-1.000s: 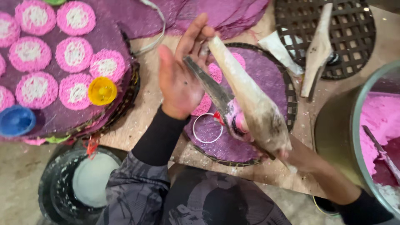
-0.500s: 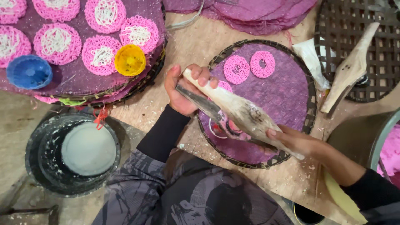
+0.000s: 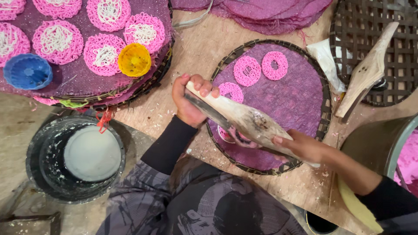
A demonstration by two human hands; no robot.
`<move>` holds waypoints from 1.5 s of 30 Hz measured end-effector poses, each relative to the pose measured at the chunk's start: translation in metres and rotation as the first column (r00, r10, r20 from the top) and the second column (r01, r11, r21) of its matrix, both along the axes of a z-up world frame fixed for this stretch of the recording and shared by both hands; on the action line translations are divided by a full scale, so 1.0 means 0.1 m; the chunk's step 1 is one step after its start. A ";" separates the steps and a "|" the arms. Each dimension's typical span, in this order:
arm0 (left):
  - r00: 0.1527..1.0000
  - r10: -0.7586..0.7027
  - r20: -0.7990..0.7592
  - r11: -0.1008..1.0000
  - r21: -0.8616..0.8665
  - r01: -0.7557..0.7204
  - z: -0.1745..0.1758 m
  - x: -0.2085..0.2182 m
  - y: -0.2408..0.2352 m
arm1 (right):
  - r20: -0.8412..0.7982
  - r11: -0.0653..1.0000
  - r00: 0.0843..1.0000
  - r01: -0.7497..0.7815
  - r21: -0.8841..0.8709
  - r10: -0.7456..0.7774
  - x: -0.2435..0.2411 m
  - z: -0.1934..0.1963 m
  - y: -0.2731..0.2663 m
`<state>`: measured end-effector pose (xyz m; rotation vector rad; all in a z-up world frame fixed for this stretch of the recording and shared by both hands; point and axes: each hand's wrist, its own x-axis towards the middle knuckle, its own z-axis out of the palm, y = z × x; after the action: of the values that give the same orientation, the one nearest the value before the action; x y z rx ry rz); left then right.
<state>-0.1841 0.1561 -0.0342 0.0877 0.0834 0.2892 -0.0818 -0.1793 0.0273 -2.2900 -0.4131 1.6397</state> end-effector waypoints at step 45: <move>0.964 0.227 0.141 -0.181 0.978 -0.100 0.21 -0.13 -0.51 | 0.055 0.654 0.946 0.179 0.735 -0.321 -0.48 -0.21 0.28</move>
<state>-0.1969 0.1054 -0.0133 1.8185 -0.0837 0.5802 -0.1295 -0.1511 0.0061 -1.7660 -0.6182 0.8834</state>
